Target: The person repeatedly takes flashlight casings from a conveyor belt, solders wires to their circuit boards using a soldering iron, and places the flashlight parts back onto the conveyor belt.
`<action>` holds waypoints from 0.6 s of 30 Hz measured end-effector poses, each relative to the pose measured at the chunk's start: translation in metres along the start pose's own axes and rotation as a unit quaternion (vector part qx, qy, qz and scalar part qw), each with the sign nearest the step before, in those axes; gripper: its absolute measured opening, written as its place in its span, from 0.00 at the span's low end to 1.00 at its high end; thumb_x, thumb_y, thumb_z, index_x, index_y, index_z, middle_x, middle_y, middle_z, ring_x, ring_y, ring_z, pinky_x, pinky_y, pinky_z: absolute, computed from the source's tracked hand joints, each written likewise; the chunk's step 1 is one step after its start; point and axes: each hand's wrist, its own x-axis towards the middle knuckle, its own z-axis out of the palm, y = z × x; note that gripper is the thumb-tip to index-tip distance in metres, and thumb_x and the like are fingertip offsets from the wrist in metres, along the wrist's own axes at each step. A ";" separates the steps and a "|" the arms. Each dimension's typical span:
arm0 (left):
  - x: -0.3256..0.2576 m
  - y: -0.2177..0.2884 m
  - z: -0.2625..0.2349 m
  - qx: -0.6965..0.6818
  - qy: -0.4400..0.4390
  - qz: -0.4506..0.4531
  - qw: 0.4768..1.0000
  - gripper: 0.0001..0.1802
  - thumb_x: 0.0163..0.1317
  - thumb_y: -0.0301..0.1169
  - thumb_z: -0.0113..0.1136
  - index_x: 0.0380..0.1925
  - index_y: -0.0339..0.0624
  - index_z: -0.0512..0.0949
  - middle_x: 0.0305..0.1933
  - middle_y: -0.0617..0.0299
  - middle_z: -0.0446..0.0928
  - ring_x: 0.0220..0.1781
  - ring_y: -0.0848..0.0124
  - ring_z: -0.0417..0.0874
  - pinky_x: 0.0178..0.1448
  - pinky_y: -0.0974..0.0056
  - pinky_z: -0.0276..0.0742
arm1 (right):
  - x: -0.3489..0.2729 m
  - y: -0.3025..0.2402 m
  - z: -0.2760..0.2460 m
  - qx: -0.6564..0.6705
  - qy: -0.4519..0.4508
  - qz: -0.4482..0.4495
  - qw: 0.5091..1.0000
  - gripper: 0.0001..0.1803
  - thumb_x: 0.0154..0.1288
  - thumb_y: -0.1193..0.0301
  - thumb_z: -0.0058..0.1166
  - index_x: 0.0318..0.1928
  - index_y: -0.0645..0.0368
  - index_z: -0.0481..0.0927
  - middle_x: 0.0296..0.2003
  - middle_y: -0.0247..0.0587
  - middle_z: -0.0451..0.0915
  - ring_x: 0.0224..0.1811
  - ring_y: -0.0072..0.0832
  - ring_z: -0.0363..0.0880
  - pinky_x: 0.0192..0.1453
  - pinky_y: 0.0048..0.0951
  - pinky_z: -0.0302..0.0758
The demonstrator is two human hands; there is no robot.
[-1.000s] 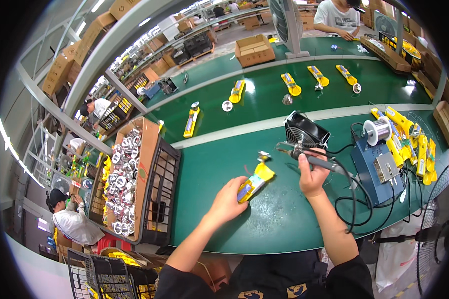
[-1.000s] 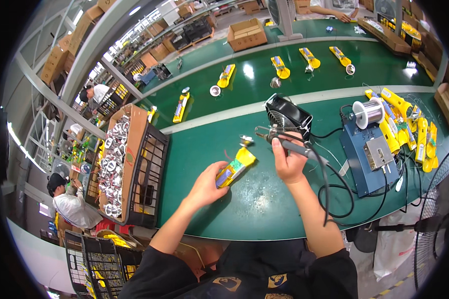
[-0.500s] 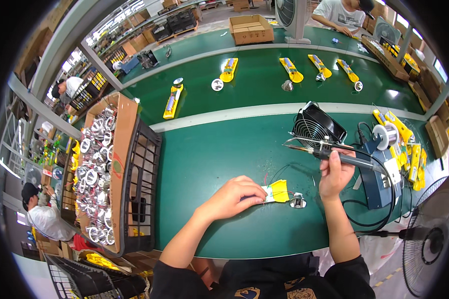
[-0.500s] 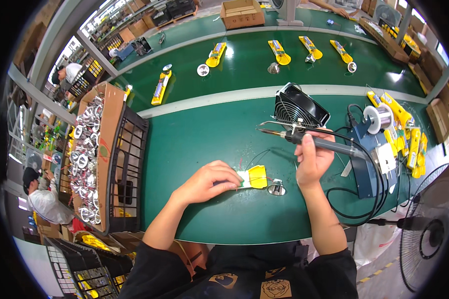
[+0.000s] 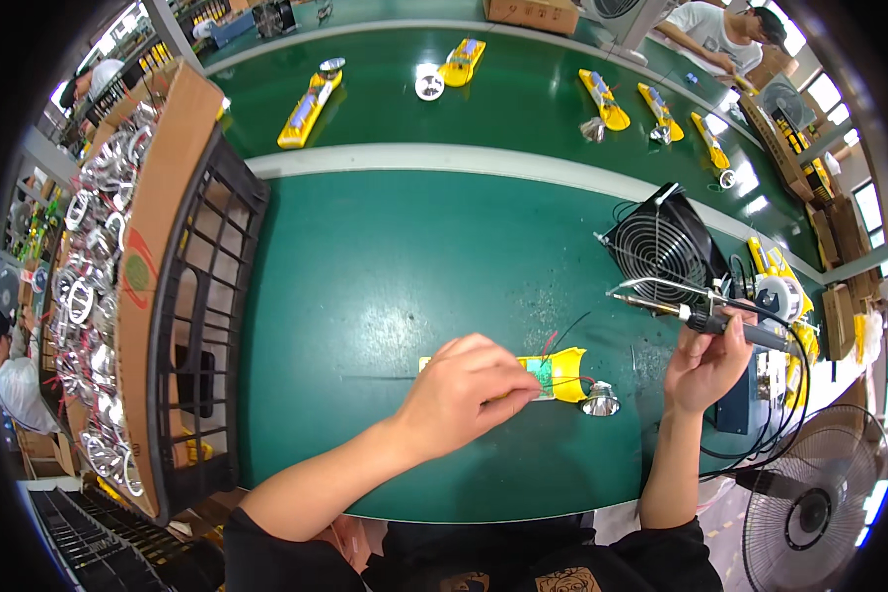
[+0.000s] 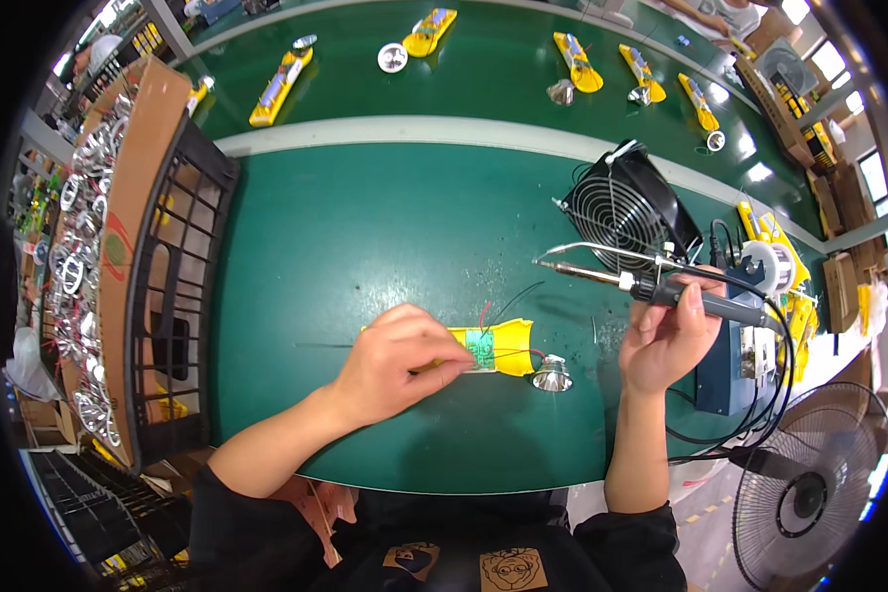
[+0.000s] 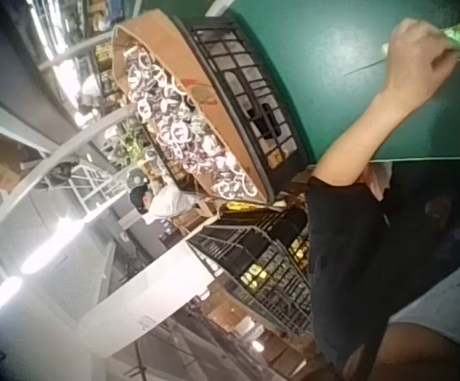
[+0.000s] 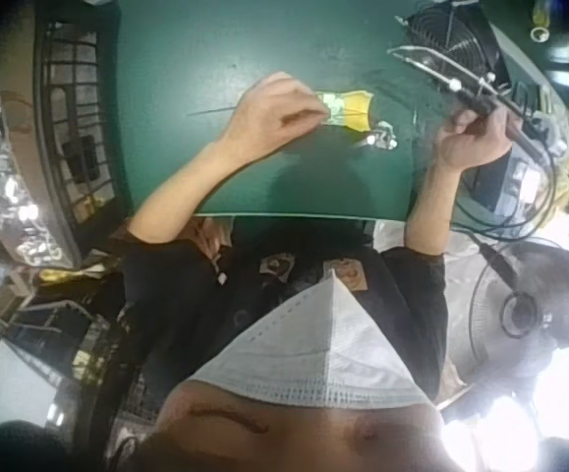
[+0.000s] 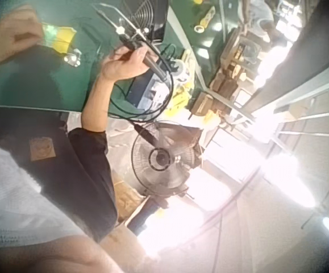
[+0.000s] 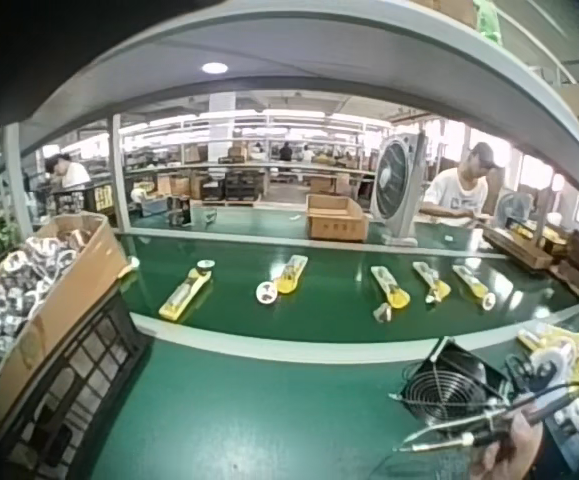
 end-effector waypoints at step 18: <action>-0.001 0.000 0.010 0.026 0.070 -0.010 0.997 0.07 0.32 0.21 0.60 0.14 0.41 0.72 0.34 0.63 0.72 0.30 0.70 0.75 0.33 0.68 0.73 | -0.018 -0.005 0.009 -0.155 -0.197 0.084 0.965 0.11 0.43 0.71 0.48 0.25 0.62 0.62 0.23 0.33 0.59 0.19 0.15 0.56 0.22 0.13 0.57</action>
